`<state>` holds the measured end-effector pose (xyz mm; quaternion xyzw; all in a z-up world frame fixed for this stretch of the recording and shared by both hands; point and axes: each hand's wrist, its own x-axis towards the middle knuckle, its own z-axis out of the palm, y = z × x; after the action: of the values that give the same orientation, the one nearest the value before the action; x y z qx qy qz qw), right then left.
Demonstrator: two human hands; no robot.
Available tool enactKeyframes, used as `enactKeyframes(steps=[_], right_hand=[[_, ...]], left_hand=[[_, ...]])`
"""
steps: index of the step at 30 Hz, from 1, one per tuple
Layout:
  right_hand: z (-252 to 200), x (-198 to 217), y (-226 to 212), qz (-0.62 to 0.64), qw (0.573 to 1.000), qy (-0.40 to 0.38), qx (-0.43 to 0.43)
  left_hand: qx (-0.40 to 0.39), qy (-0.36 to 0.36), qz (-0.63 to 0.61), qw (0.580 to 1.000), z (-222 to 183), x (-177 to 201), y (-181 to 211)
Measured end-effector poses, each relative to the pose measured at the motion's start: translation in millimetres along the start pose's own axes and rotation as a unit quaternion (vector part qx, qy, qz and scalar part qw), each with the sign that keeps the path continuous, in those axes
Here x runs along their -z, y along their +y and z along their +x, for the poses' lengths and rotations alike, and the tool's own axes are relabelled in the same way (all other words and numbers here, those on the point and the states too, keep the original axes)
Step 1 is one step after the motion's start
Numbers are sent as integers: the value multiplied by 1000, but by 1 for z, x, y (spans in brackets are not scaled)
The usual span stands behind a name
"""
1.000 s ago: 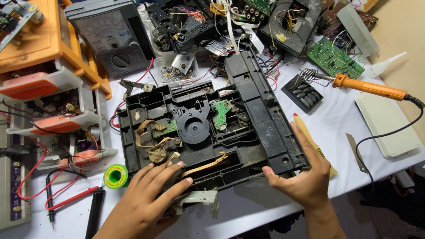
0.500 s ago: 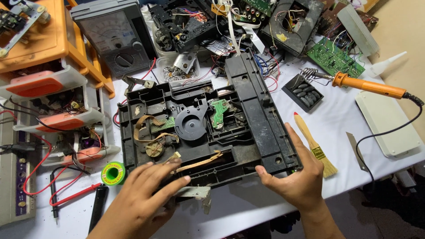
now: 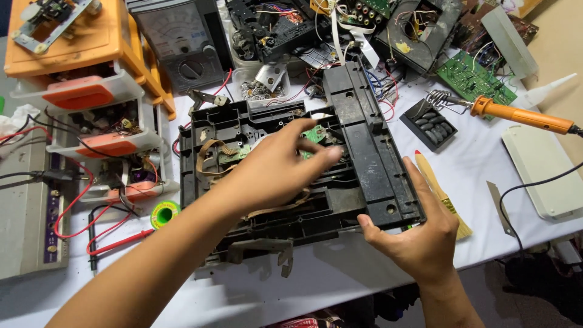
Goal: Disassembling an electronic device by removing screws and plastic housing components on a workbench.
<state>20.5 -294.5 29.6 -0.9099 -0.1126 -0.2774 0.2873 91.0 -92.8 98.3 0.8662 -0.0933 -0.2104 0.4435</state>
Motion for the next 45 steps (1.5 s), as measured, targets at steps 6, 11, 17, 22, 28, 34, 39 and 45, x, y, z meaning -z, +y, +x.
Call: enactKeyframes(steps=[6, 11, 17, 22, 28, 34, 39, 45], right_hand=[[8, 1, -3, -23, 999, 8, 32], [21, 12, -14, -19, 995, -9, 102], [45, 40, -6, 116, 982, -110, 100], [73, 5, 28, 239, 968, -7, -75], [102, -24, 0, 330, 887, -283, -156], [103, -35, 0, 315, 907, -257, -107], [107, -43, 6, 298, 921, -240, -66], [111, -56, 26, 278, 937, -212, -18]], left_hand=[[162, -22, -195, 967, 23, -10, 40], [48, 36, -314, 947, 42, -29, 9], [-26, 42, -396, 917, 28, -16, 7], [-59, 47, -397, 915, 23, -10, 3], [-75, 64, -435, 895, 17, -8, 3], [-60, 56, -444, 892, 17, -8, 2], [-46, 54, -434, 898, 15, -7, 6], [-42, 44, -459, 887, 19, -11, 3]])
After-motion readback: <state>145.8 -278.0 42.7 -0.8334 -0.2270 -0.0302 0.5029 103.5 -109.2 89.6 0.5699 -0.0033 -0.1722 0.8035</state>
